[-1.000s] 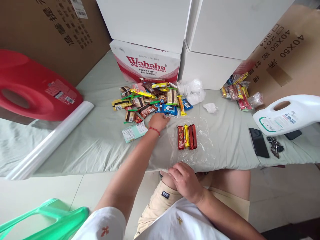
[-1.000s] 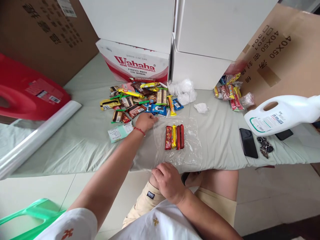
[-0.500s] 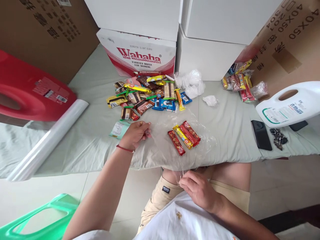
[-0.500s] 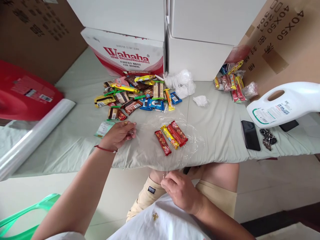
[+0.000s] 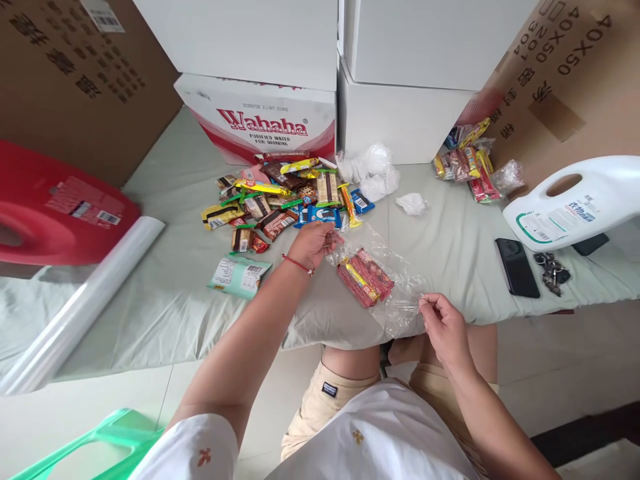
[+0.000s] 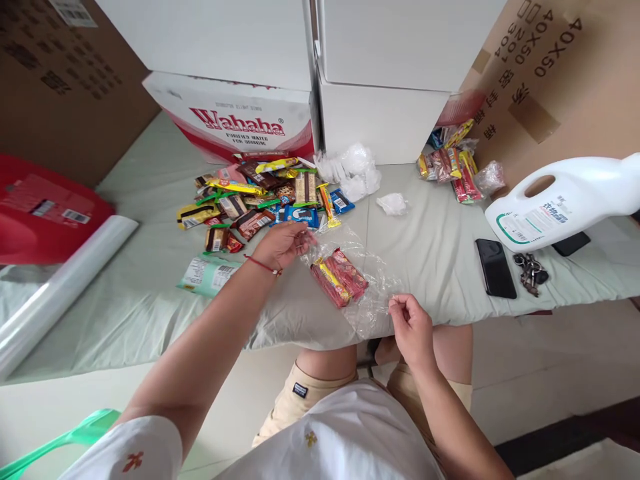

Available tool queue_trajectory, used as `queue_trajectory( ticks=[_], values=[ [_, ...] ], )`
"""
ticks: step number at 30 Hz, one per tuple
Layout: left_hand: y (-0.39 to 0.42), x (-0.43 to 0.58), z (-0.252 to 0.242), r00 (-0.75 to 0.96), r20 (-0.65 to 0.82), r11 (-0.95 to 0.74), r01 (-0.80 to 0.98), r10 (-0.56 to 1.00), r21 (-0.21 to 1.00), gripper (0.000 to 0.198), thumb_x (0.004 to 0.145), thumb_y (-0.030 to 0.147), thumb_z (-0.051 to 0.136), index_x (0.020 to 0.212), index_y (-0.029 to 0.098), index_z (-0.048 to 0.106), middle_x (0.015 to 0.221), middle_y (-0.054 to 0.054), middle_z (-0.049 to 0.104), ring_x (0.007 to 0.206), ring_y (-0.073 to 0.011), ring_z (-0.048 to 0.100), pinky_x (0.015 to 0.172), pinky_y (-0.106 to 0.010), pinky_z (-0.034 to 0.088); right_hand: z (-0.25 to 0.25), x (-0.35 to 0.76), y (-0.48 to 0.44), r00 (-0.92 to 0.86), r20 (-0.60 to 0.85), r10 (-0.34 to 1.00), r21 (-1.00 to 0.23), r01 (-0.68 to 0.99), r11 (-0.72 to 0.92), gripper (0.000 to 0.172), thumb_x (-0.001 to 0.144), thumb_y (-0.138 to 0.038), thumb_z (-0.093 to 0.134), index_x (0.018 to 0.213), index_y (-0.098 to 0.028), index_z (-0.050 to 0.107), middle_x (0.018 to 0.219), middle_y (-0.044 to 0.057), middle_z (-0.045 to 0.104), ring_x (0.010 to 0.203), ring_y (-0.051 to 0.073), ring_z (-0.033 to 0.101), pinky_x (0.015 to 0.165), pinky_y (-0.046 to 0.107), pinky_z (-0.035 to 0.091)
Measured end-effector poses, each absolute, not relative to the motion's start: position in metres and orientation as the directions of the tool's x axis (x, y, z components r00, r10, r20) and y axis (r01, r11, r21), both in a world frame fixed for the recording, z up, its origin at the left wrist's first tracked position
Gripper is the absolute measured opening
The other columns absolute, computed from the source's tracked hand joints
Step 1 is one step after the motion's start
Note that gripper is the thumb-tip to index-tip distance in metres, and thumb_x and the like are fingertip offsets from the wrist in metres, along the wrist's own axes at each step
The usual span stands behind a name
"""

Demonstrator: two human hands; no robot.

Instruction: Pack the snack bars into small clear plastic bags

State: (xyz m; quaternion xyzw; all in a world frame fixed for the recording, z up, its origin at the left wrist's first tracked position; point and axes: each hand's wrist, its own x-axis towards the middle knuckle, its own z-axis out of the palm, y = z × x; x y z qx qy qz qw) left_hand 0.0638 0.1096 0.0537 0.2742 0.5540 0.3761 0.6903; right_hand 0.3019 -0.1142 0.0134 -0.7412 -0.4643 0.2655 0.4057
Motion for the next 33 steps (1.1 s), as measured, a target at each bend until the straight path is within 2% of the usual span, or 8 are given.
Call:
queue_trajectory(
  ticks=[5,9,12,14,19,24,27,33],
  values=[
    [0.113,0.084,0.034,0.188,-0.459,0.481,-0.095,0.868,0.871,0.01,0.079,0.014,0.065,0.075,0.016,0.056,0.071,-0.001,0.065,0.065,-0.0103,0.064,0.066,-0.022,0.052,0.008,0.317,-0.105,0.443,-0.071,0.894,-0.704,0.613,-0.36,0.03,0.091,-0.05,0.054,0.085,-0.022,0.065,0.075,0.005,0.072,0.064,0.019,0.062,0.064,0.03,0.047],
    [0.099,0.092,0.014,0.384,-0.139,0.032,0.272,0.913,0.962,0.01,0.074,0.017,0.065,0.085,0.018,0.067,0.101,-0.007,0.071,0.101,-0.0213,0.068,0.094,-0.037,0.056,0.005,0.316,-0.108,0.421,-0.099,0.902,-0.561,0.725,-0.4,0.022,0.091,-0.042,0.051,0.083,-0.024,0.063,0.074,0.004,0.073,0.063,0.022,0.064,0.061,0.032,0.042],
    [0.086,0.097,0.0,0.554,0.079,-0.375,0.446,0.829,0.813,0.019,0.079,0.024,0.066,0.095,0.02,0.074,0.133,-0.013,0.065,0.129,-0.0294,0.059,0.112,-0.047,0.047,0.007,0.317,-0.109,0.407,-0.119,0.906,-0.486,0.772,-0.411,0.024,0.093,-0.043,0.05,0.082,-0.025,0.062,0.068,0.002,0.07,0.059,0.022,0.061,0.057,0.031,0.037],
    [0.078,0.101,-0.007,0.586,0.134,-0.49,0.508,0.8,0.708,0.026,0.085,0.027,0.062,0.105,0.019,0.076,0.14,-0.016,0.061,0.134,-0.0317,0.055,0.115,-0.051,0.043,0.013,0.322,-0.105,0.389,-0.103,0.916,-0.47,0.792,-0.389,0.027,0.095,-0.046,0.05,0.083,-0.025,0.062,0.07,0.002,0.069,0.061,0.021,0.06,0.058,0.031,0.037],
    [0.066,0.107,-0.008,0.567,0.229,-0.578,0.57,0.791,0.583,0.029,0.091,0.024,0.056,0.105,0.02,0.08,0.142,-0.013,0.06,0.137,-0.0332,0.047,0.113,-0.053,0.041,0.027,0.337,-0.056,0.241,0.199,0.95,-0.372,0.915,-0.154,0.031,0.1,-0.045,0.049,0.095,-0.022,0.068,0.095,0.011,0.071,0.093,0.028,0.058,0.084,0.039,0.045],
    [0.057,0.105,0.005,0.55,0.278,-0.611,0.642,0.788,0.463,0.024,0.092,0.029,0.059,0.098,0.024,0.081,0.148,-0.011,0.054,0.135,-0.04,0.039,0.105,-0.06,0.035,0.017,0.324,0.013,0.134,0.121,0.983,-0.258,0.961,-0.1,0.028,0.091,-0.041,0.065,0.104,-0.017,0.07,0.105,0.017,0.066,0.107,0.034,0.053,0.095,0.047,0.044],
    [0.055,0.104,0.007,0.574,0.295,-0.643,0.634,0.763,0.429,0.022,0.092,0.028,0.06,0.097,0.025,0.081,0.141,-0.011,0.059,0.133,-0.0385,0.04,0.104,-0.058,0.032,0.018,0.318,0.038,0.054,-0.017,0.998,-0.327,0.943,-0.056,0.011,0.087,-0.03,0.067,0.084,-0.019,0.068,0.097,0.012,0.066,0.099,0.028,0.056,0.091,0.04,0.046],
    [0.057,0.106,0.002,0.544,0.292,-0.615,0.647,0.787,0.45,0.024,0.094,0.032,0.059,0.096,0.027,0.082,0.135,-0.011,0.059,0.13,-0.0372,0.04,0.101,-0.056,0.032,0.046,0.319,0.046,-0.029,-0.193,0.981,-0.73,0.672,-0.123,0.018,0.085,-0.036,0.062,0.077,-0.02,0.059,0.087,0.003,0.07,0.066,0.013,0.055,0.066,0.026,0.044]
  ],
)
